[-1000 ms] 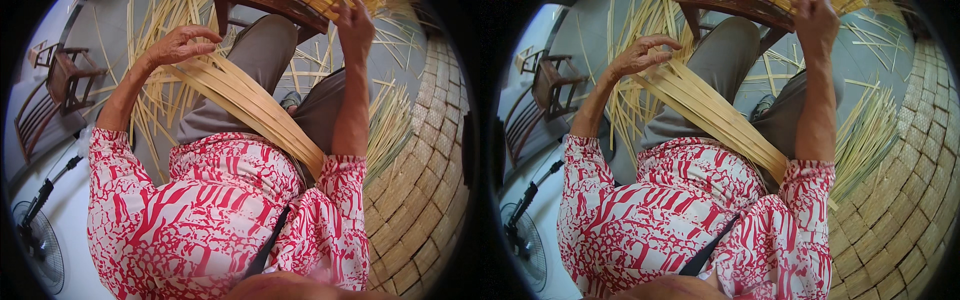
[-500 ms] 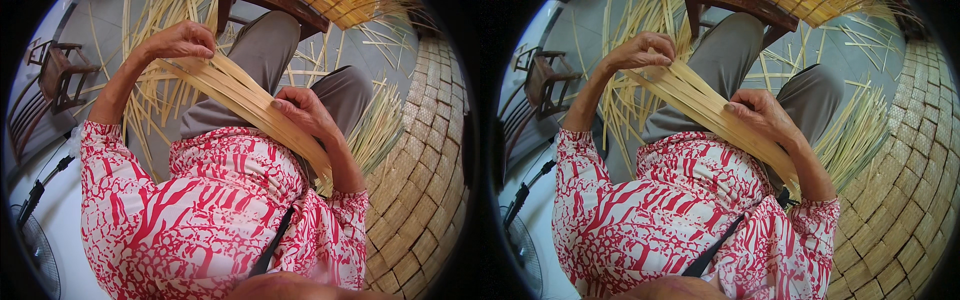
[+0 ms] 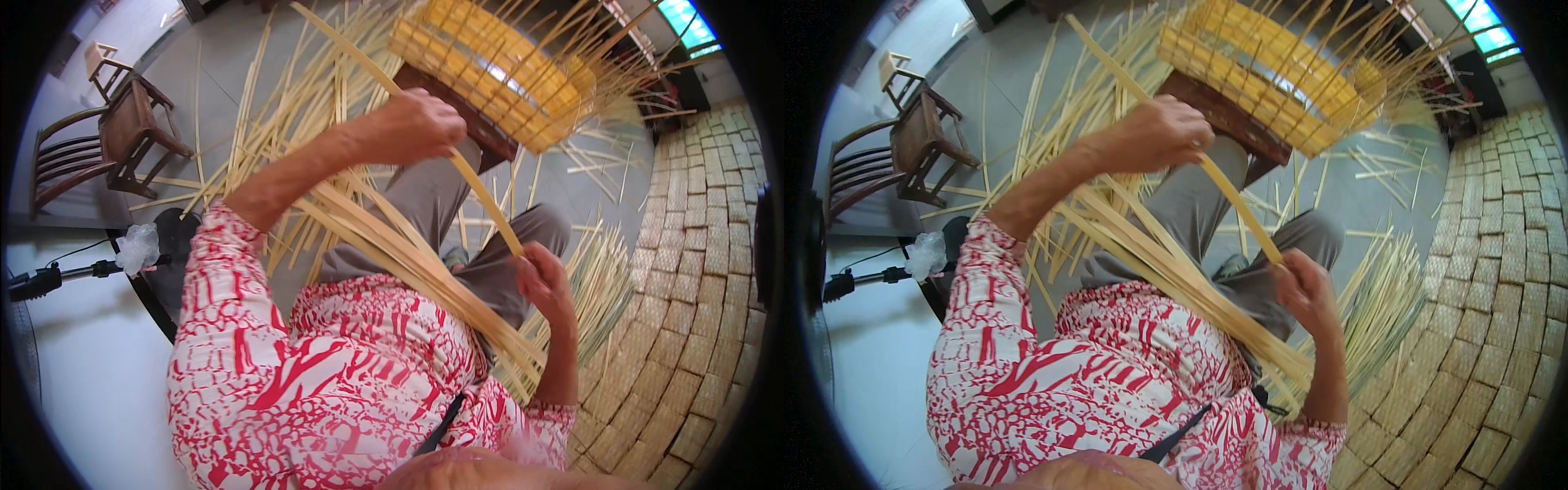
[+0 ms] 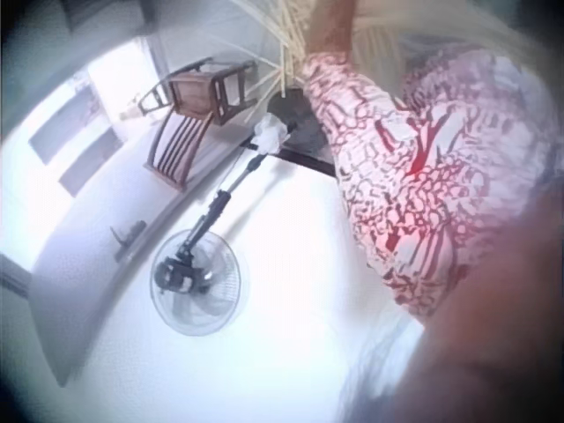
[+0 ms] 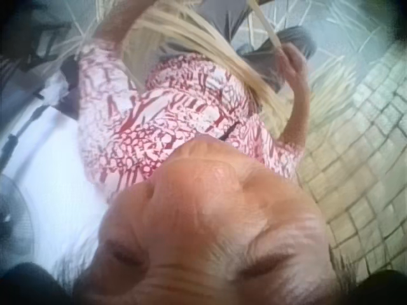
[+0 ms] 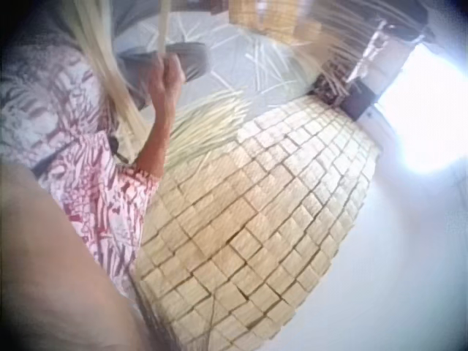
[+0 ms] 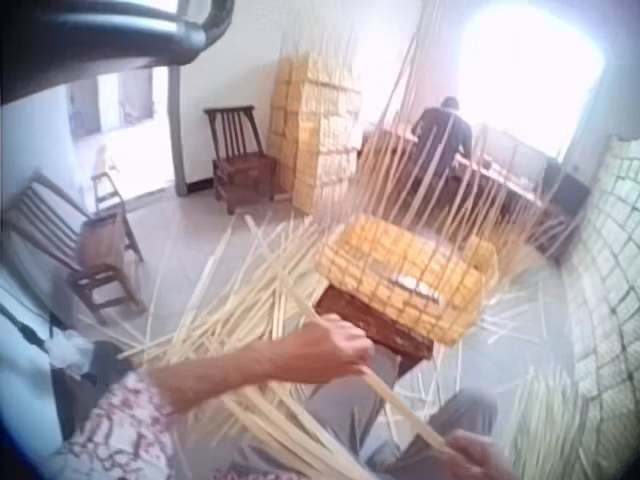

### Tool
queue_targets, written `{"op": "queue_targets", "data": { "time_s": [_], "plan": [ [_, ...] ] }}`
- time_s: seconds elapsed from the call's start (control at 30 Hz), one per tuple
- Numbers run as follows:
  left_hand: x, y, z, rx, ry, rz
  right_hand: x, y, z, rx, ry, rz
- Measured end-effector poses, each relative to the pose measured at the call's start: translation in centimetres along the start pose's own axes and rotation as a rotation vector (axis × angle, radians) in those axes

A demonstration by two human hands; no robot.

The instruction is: The person weaves a basket by hand, interlacing thin bamboo strips through a vertical frame. They repeatedly pull strips through the structure and adjust the weave to maintain tension.

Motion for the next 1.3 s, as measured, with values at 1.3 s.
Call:
{"op": "queue_targets", "data": {
  "time_s": [1.3],
  "plan": [
    [-12.2, -1.5, 14.4, 0.32, -0.524, 0.103, 9.4, -7.7, 2.6, -1.221, -0.571, -0.642]
  ]
}}
Point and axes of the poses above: each hand's wrist, its own x-axis towards the middle knuckle, its own y-axis out of the palm, z = x × y, the point moved 1 cm from there along x, towards the middle knuckle, and after that the axes turned 12 degrees about -x, right-handed, at the moved point
